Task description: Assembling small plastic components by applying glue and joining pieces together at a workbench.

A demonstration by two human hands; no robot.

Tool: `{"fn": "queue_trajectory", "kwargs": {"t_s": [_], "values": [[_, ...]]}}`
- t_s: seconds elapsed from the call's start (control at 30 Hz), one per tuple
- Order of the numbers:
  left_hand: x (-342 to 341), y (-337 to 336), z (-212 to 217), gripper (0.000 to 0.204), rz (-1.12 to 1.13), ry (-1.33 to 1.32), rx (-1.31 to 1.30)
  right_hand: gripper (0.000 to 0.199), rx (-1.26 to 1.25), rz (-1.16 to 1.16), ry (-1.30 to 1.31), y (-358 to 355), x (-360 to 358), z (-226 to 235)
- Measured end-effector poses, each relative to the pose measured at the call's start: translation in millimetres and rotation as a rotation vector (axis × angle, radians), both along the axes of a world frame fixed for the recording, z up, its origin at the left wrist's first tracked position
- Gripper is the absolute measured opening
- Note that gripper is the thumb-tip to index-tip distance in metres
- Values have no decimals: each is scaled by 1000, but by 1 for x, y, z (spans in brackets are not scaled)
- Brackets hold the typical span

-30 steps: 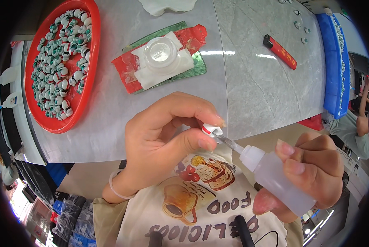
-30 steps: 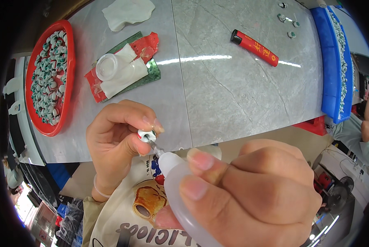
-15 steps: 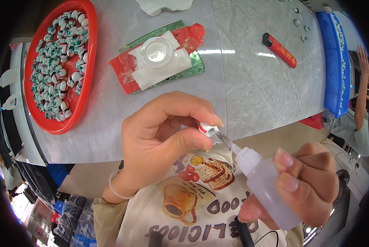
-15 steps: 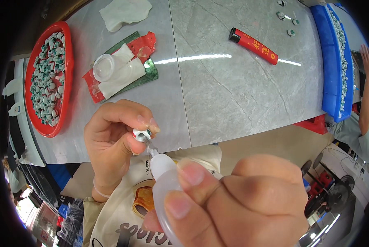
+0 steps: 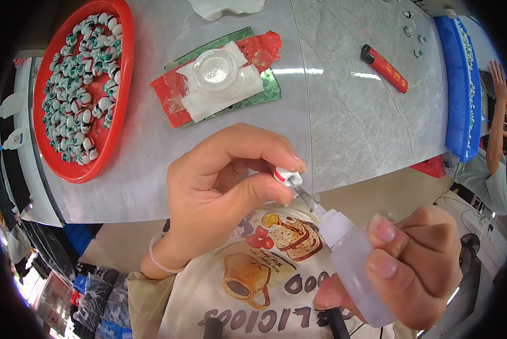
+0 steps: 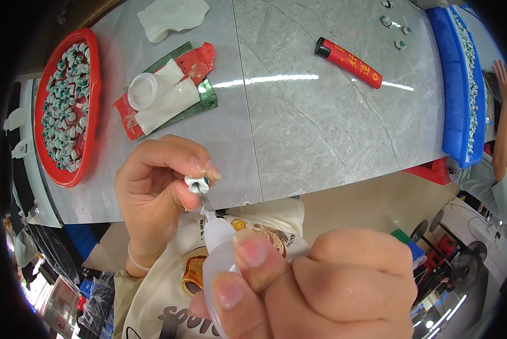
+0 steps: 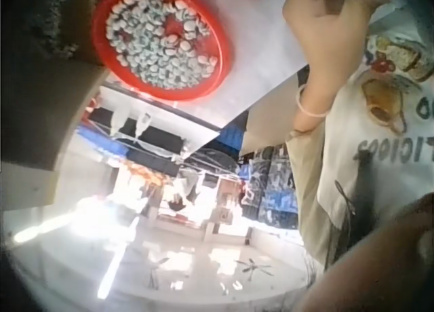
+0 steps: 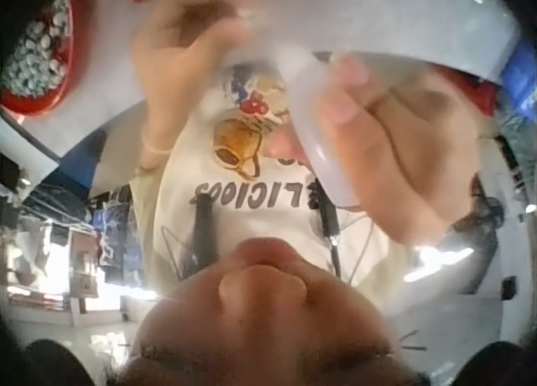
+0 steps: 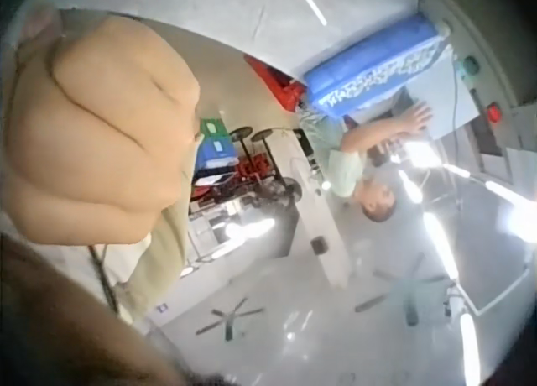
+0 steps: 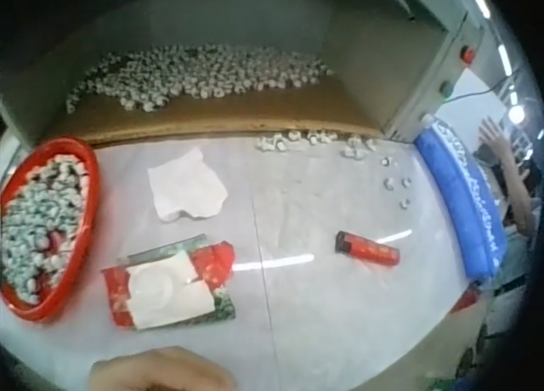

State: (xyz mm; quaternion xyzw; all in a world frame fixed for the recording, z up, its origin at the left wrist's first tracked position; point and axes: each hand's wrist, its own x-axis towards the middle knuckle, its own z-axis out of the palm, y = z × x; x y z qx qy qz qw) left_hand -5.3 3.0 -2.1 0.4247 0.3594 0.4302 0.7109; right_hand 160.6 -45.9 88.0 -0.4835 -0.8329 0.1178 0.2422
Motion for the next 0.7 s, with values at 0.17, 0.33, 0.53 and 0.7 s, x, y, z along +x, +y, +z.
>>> {"fn": "queue_trajectory", "kwargs": {"t_s": [0.17,0.33,0.53,0.7], "values": [[0,-2,2,34,7,-8,-26,53,118,-38,66,-5,-1,-11],[-1,-1,4,35,6,-10,-52,53,115,-22,75,-5,5,-12],[-1,-1,2,34,2,-36,-55,56,76,-12,176,1,7,-16],[-2,0,1,34,21,-20,-39,62,-10,-45,111,0,21,-12]]}}
